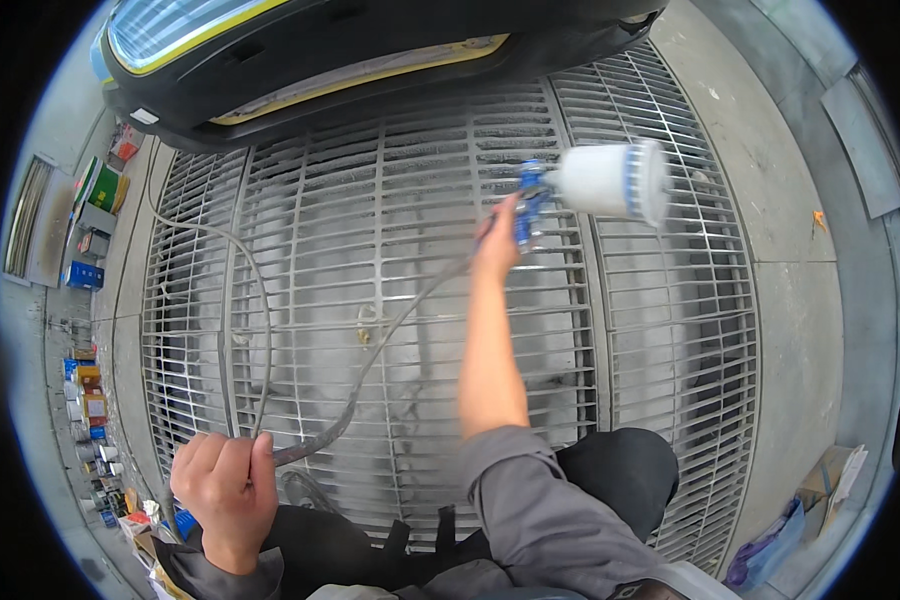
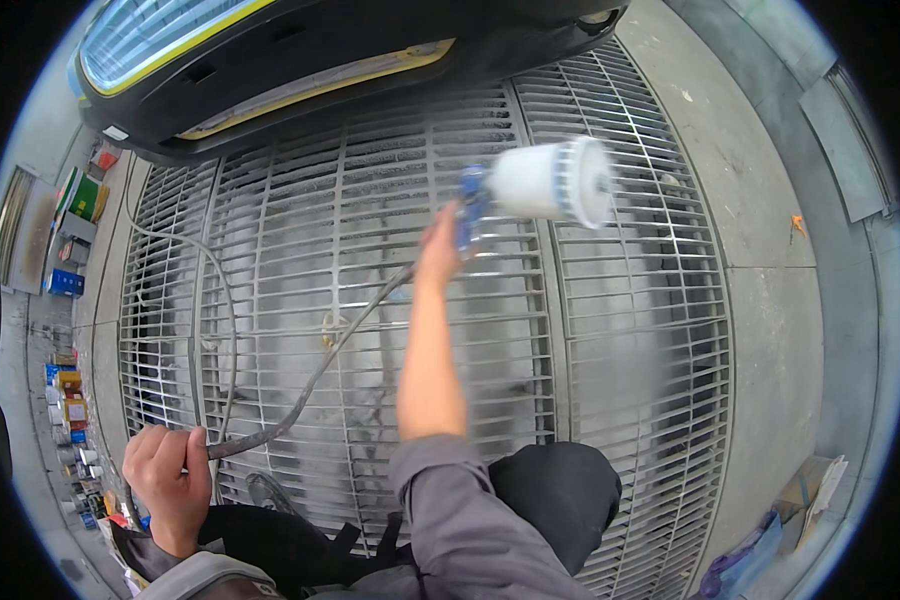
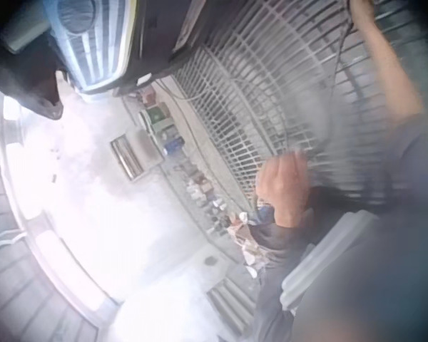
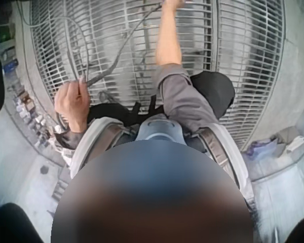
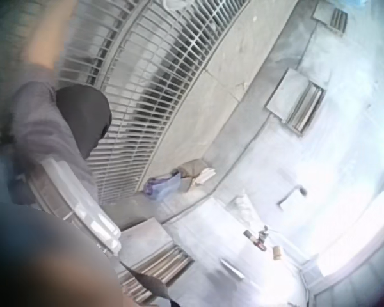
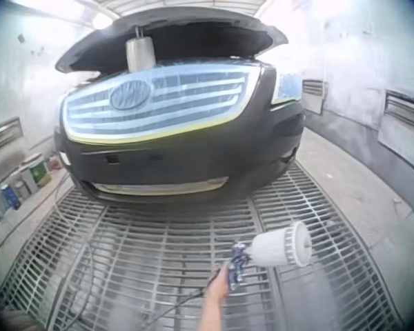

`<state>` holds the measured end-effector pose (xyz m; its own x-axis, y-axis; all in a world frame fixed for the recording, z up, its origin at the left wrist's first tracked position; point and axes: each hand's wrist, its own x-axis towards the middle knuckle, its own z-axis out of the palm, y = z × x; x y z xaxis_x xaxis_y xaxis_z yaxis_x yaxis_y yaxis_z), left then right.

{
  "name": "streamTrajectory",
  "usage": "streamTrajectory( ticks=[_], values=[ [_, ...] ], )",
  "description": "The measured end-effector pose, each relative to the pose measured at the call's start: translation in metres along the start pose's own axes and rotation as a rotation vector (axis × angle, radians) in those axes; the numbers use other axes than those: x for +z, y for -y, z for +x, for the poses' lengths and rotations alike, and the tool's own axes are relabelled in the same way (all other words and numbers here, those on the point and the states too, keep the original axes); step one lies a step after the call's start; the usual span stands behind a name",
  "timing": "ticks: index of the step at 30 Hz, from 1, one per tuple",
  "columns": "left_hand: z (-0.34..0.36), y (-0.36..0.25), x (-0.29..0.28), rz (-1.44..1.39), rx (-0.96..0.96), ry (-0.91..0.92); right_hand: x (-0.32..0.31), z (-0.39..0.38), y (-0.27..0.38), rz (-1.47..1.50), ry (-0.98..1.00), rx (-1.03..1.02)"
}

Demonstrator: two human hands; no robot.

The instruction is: The person uses a spray gun to apply paint to the front bumper of a car. The car is masked with plastic and tape, and the person moves around the bumper to cover different areas with paint.

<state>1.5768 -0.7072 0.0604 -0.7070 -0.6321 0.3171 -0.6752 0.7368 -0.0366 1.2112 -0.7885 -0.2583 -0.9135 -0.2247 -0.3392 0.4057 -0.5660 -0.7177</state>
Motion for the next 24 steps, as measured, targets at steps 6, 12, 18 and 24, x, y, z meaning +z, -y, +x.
streamTrajectory(
  ticks=[6, 12, 18, 24],
  values=[
    [-0.013, 0.044, 0.0, -0.04, -0.059, -0.048, 0.037, -0.001, -0.006, 0.145, -0.2, -0.115],
    [-0.032, 0.12, -0.004, -0.108, -0.054, -0.041, 0.074, -0.107, -0.119, 0.018, 0.008, -0.068],
    [-0.056, 0.197, -0.006, -0.221, -0.049, -0.125, 0.115, -0.229, -0.21, -0.189, 0.182, -0.032],
    [-0.068, 0.271, 0.009, -0.369, -0.031, -0.163, 0.16, -0.292, -0.271, -0.398, 0.384, 0.001]
  ],
)
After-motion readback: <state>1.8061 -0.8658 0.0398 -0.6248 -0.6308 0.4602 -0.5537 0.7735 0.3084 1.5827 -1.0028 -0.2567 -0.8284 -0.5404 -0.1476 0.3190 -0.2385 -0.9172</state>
